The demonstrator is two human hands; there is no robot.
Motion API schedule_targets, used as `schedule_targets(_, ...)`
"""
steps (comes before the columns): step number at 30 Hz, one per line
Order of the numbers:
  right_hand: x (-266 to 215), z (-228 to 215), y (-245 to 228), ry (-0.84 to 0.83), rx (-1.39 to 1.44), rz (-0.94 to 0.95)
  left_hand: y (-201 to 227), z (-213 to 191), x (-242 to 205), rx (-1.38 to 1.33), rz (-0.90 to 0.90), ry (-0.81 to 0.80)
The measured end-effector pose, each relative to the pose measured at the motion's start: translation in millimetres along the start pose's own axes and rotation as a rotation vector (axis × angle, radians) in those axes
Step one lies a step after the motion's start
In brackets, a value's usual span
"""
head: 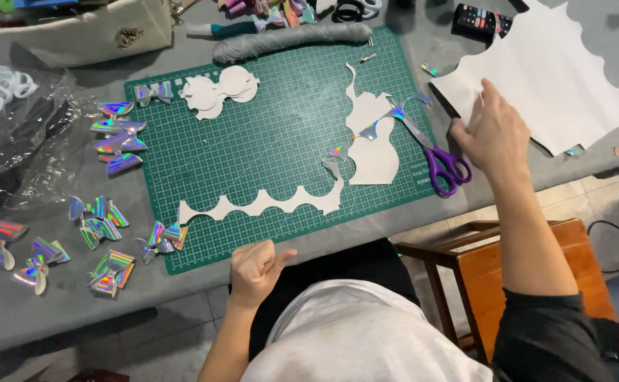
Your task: Cutting out paper or vinyl templates for bows using scissors on a cutting mat.
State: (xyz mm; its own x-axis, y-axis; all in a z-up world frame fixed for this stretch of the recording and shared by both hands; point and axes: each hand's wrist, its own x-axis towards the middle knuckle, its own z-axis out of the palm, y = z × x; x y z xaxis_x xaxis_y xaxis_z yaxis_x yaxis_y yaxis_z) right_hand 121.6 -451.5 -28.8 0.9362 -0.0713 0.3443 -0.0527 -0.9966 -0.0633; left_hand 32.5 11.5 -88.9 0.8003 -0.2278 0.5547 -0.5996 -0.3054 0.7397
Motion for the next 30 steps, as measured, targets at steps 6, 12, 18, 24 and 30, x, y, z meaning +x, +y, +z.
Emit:
schedule_targets(6, 28, 5, 57, -0.039, -0.146, 0.129, 0, -1, -1, -0.005, -0.017, -0.023)
schedule_targets(12, 34, -32, 120, 0.08, -0.073, 0.149, 0, -1, 0, -0.013, 0.019, 0.0)
schedule_targets(18, 29, -52, 88, 0.305, 0.008, 0.048, -2, 1, -3, -0.004, 0.008, -0.004)
schedule_targets(24, 23, -31, 61, 0.115, 0.099, 0.122, -4, 2, -2, -0.005, -0.018, 0.005)
schedule_targets(30, 20, -29, 22, -0.192, 0.012, 0.118, 3, 0, 5, 0.001, -0.026, 0.001)
